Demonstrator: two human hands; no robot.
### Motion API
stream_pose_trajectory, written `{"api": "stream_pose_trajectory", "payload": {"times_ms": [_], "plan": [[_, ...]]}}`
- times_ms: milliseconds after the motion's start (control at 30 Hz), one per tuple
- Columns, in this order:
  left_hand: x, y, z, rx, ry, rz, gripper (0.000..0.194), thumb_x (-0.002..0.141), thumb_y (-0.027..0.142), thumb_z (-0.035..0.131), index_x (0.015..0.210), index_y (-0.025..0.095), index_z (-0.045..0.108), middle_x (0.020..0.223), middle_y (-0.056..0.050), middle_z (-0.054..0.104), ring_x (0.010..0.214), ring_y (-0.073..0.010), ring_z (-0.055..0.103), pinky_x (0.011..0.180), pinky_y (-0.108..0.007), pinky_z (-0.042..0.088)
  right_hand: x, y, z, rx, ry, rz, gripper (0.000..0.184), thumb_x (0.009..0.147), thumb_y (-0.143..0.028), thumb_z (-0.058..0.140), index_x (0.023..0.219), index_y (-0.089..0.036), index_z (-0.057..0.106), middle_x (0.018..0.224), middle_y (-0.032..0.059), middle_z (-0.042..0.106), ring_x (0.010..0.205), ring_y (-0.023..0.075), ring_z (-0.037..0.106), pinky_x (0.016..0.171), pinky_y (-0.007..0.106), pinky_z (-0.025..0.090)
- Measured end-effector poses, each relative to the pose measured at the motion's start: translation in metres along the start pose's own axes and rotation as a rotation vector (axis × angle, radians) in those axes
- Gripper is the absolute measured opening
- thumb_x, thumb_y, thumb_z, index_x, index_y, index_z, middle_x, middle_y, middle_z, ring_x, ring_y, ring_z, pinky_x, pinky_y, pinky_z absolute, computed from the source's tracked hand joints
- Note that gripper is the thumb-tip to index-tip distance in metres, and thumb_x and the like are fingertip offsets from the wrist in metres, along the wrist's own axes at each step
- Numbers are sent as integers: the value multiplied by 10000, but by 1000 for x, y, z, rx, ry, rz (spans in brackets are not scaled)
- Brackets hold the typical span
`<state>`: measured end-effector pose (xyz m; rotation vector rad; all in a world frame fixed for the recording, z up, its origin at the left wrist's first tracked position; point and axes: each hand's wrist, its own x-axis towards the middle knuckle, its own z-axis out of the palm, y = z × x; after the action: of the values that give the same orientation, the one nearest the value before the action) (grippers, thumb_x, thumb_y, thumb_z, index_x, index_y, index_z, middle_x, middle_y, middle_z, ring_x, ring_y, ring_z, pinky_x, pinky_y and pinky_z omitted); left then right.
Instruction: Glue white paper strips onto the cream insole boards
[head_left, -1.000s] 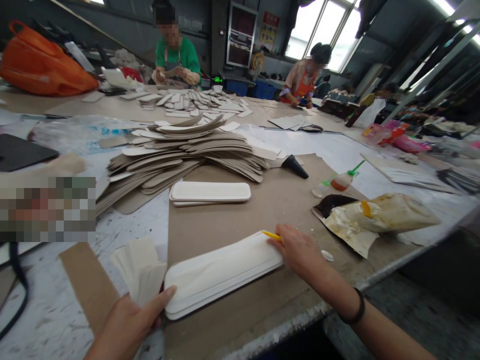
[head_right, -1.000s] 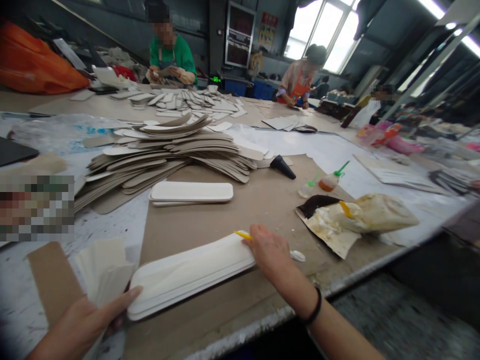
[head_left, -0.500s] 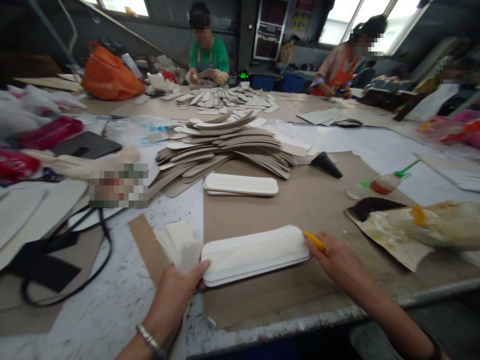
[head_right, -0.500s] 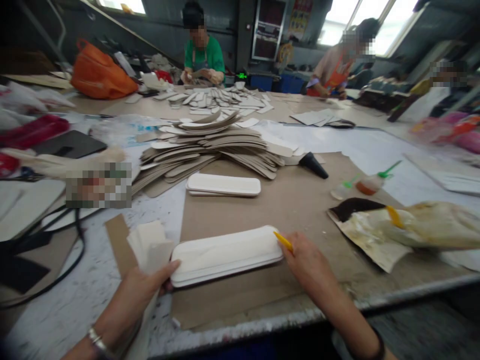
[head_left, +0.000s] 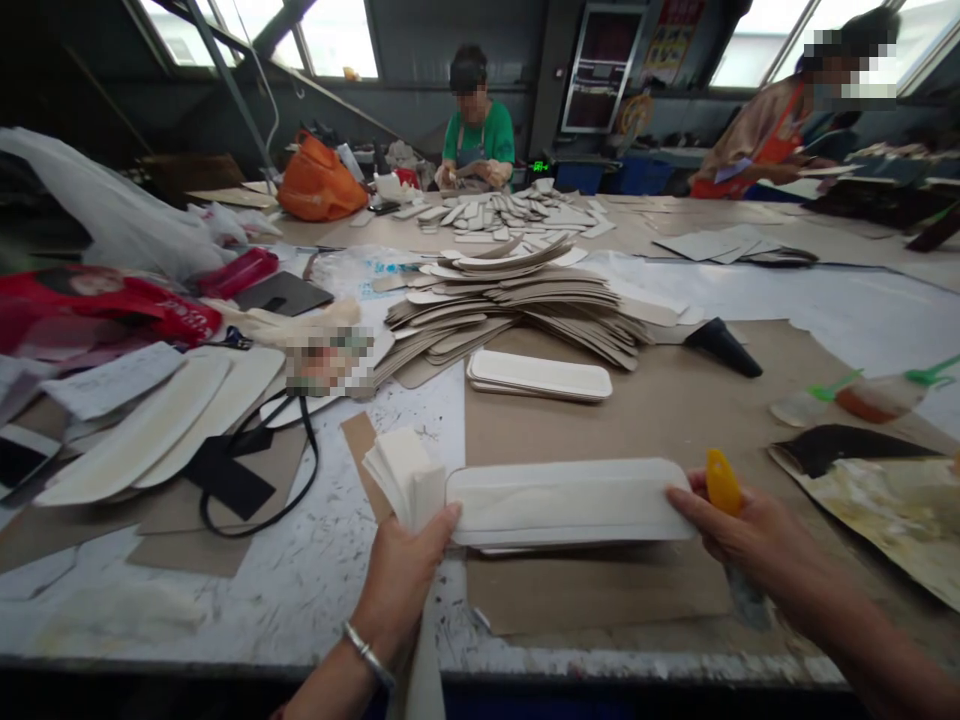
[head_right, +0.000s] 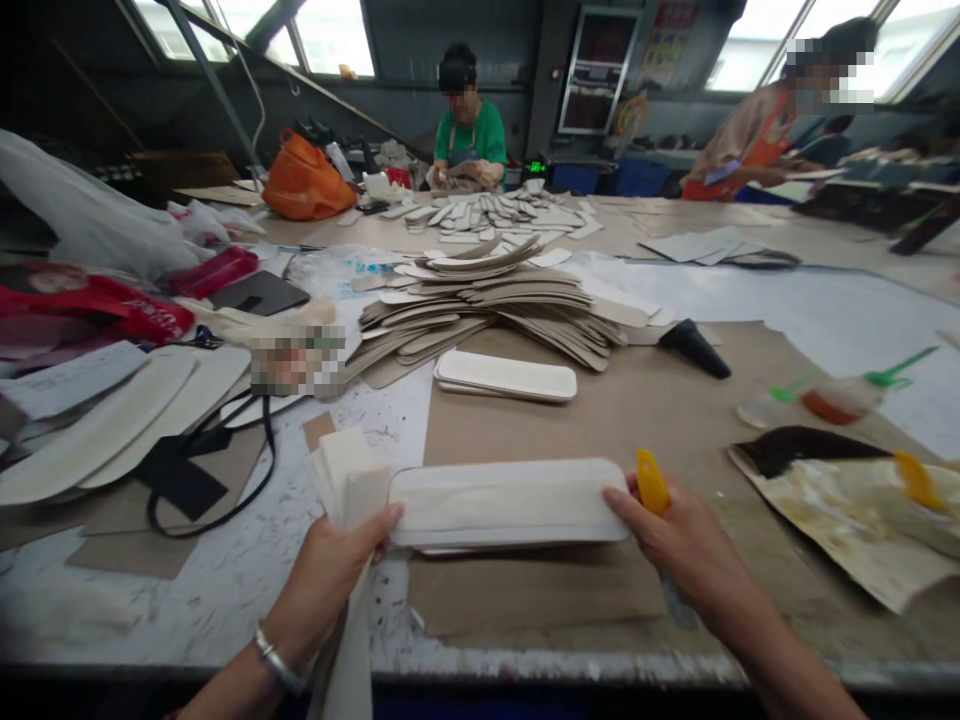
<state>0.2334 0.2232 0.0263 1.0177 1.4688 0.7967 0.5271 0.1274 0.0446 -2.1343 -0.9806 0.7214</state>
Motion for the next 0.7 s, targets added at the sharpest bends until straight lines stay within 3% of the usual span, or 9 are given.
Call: {"api": "stream_pose_trajectory", "payload": {"times_ms": [133,300,500,700], "plan": [[-5,6,-6,-95,-90,-21,381,564,431,772,708,136,578,557,29,537,504,-107,455,467,-211,362,-9,-7,0,194,-49,55,510,647,-635,650,837,-171,560,543,-65,376,444,95,347,391,208,274],[-9,9,-9,-216,-185,-109,647,502,438,828,998,84,612,837,-85,671,680,-188,598,619,-284,501,-22,-19,-1,278,-78,67,540,615,-645,677,836,-164,568,541,-68,379,431,80,341,379,191,262],[-17,13,-16,-201,-232,-154,648,473,472,853,956,99,636,751,-50,661,624,-179,593,545,-261,501,-30,-15,-2,222,-98,38,490,670,-640,642,713,-171,505,519,-75,353,436,71,332,384,176,255],[-19,9,-24,-293,-268,-316,715,457,364,897,1083,204,592,810,-31,693,716,-239,659,641,-314,559,-39,-14,-4,476,-174,46,473,667,-592,685,747,-178,471,561,-84,351,445,55,315,396,157,246]]}}
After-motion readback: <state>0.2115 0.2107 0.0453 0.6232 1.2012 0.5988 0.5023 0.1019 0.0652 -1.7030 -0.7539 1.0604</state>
